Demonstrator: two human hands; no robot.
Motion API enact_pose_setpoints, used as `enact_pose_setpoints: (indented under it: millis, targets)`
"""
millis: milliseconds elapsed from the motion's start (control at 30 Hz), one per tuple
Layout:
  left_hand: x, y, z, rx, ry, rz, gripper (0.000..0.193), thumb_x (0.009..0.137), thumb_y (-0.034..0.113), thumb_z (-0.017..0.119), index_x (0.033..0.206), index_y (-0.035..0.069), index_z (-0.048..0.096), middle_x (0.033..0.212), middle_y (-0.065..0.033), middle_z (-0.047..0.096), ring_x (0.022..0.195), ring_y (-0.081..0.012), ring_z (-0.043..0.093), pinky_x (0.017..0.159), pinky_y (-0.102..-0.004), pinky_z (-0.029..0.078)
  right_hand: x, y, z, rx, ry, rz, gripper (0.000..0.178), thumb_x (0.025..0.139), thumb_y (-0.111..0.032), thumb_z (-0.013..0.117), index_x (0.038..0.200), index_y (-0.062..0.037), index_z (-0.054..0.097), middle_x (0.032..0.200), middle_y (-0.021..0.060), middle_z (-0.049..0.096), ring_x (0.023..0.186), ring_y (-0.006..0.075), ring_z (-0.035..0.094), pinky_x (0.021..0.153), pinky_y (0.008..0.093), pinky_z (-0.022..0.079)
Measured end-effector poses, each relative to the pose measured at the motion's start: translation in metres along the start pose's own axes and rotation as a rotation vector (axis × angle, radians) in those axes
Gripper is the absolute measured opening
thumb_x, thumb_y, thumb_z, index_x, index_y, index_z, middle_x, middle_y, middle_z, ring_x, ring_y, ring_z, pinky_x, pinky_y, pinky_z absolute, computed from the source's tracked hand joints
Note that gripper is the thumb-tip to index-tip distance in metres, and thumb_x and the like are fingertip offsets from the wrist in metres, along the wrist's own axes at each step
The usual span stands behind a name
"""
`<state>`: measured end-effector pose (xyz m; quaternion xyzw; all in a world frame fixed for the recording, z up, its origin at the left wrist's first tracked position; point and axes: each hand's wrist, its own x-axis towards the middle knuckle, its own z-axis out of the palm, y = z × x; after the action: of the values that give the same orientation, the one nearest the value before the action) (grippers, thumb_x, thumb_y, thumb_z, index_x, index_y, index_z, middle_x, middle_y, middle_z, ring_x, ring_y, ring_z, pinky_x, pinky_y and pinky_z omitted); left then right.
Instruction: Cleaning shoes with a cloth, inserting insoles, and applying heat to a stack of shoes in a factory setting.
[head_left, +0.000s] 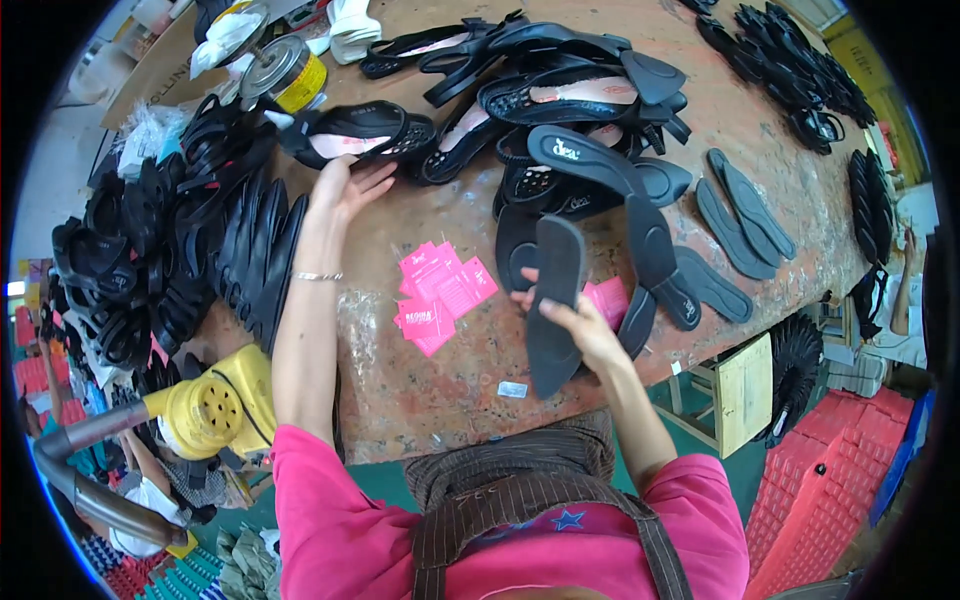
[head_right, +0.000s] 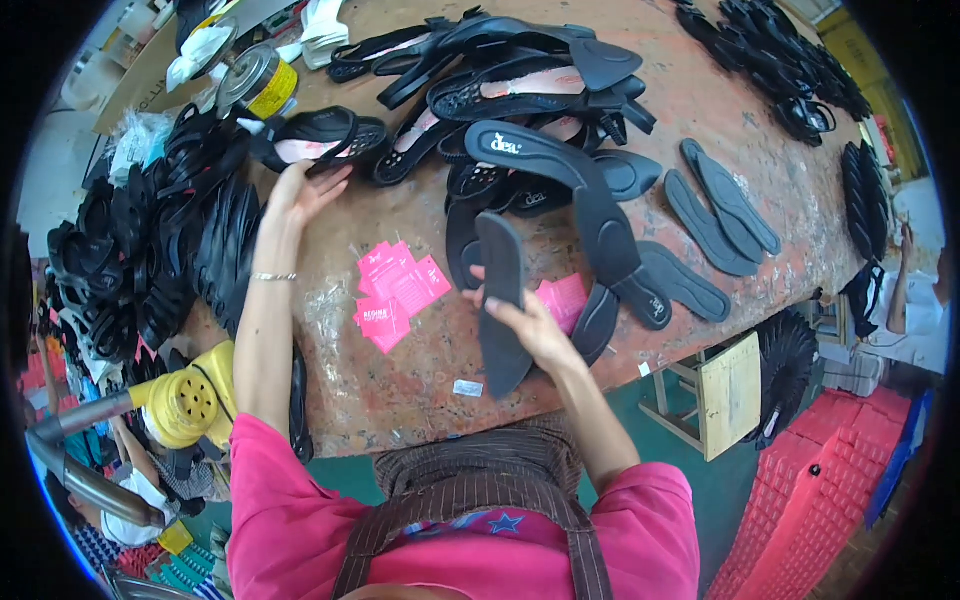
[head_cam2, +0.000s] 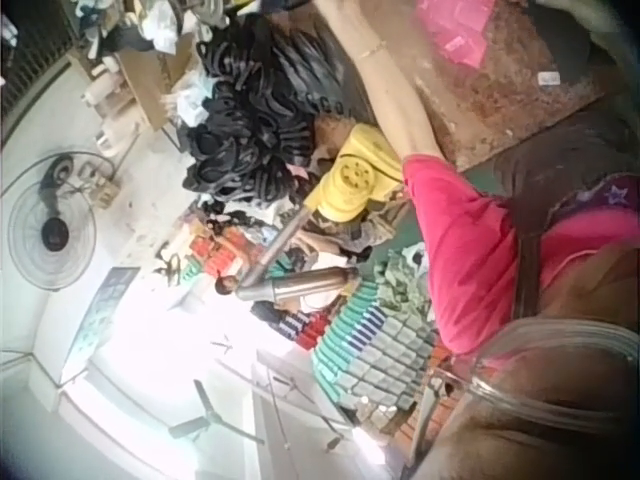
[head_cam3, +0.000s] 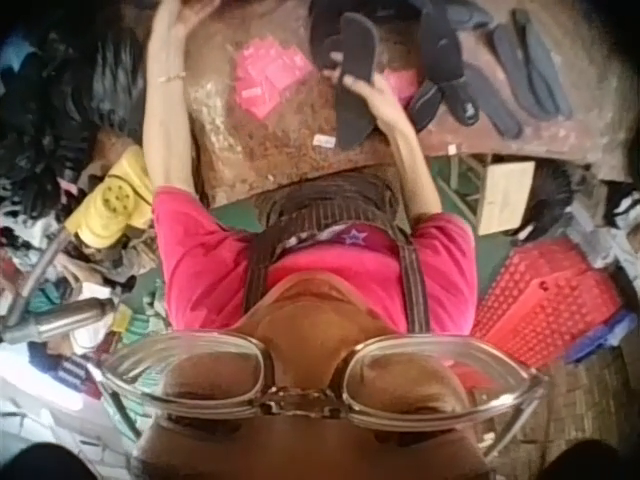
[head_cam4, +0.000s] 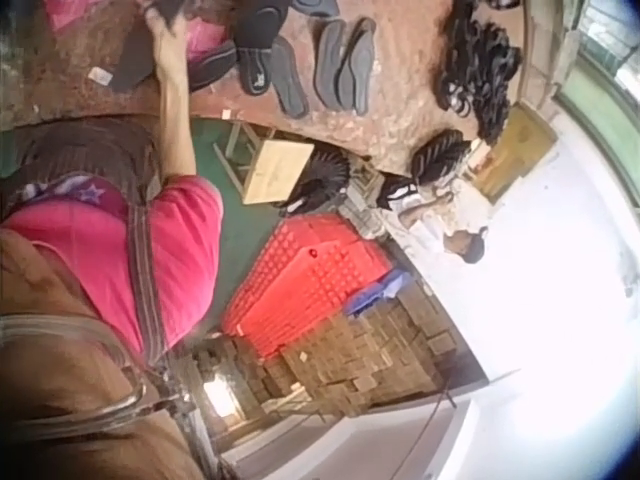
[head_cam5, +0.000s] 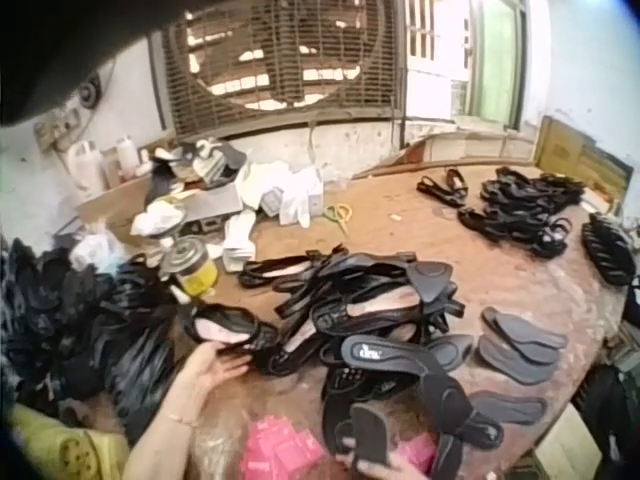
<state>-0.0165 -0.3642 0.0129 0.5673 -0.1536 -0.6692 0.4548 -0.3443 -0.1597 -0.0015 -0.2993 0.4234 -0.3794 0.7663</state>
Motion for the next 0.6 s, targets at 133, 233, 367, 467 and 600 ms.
enact_pose_setpoints:
  millis: [133, 233, 367, 467, 600]
  targets:
    - [-0.112, 0.028, -0.032, 0.707, 0.17, 0.304, 0.024, 0.091, 0.016, 0.051, 0.105, 0.0, 0.062, 0.098, -0.0146, 0.068, 0.084, -0.0235, 0.068, 0.069, -0.0388, 0.06, -0.007, -0.015, -0.005, 0.072, -0.039, -0.087, 0.064, 0.09, -0.023, 0.063, 0.143, 0.0042, 0.04, 0.131, 0.019, 0.055, 0.124, 0.0294, 0.055, 0.108, 0.0379, 0.041]
    - [-0.197, 0.019, -0.049, 1.058, 0.083, 0.883, 0.027, 0.095, 0.009, 0.048, 0.119, -0.002, 0.056, 0.101, -0.0164, 0.07, 0.09, -0.0314, 0.068, 0.082, -0.0408, 0.051, -0.017, -0.035, 0.006, 0.012, -0.12, -0.226, 0.076, 0.093, -0.035, 0.061, 0.15, 0.0003, 0.026, 0.137, 0.0234, 0.048, 0.109, 0.0293, 0.061, 0.096, 0.0401, 0.049]
    - [-0.264, -0.031, -0.035, 1.603, -0.055, 0.454, 0.031, 0.091, 0.009, 0.057, 0.122, 0.003, 0.059, 0.113, -0.0215, 0.064, 0.102, -0.0379, 0.064, 0.087, -0.0375, 0.05, -0.023, -0.045, 0.015, -0.019, -0.176, -0.321, 0.092, 0.092, -0.072, 0.034, 0.152, -0.0035, 0.023, 0.137, 0.0257, 0.048, 0.093, 0.0221, 0.064, 0.082, 0.0367, 0.053]
    - [-0.262, -0.11, -0.05, 1.58, -0.236, 0.387, 0.022, 0.086, 0.009, 0.064, 0.107, 0.004, 0.067, 0.11, -0.0192, 0.065, 0.097, -0.0385, 0.063, 0.081, -0.0425, 0.051, -0.042, -0.053, 0.039, -0.16, -0.185, -0.335, 0.086, 0.095, -0.067, 0.036, 0.149, -0.0003, 0.03, 0.139, 0.0235, 0.048, 0.099, 0.0214, 0.062, 0.085, 0.0335, 0.051]
    - [-0.27, -0.161, -0.072, 1.43, 0.075, 0.837, 0.017, 0.086, 0.011, 0.066, 0.101, 0.003, 0.068, 0.095, -0.0165, 0.068, 0.087, -0.0349, 0.066, 0.076, -0.0429, 0.051, -0.06, -0.042, 0.062, -1.226, -0.197, -0.761, 0.057, 0.093, -0.036, 0.055, 0.137, -0.0003, 0.052, 0.135, 0.017, 0.054, 0.11, 0.0271, 0.054, 0.092, 0.039, 0.042]
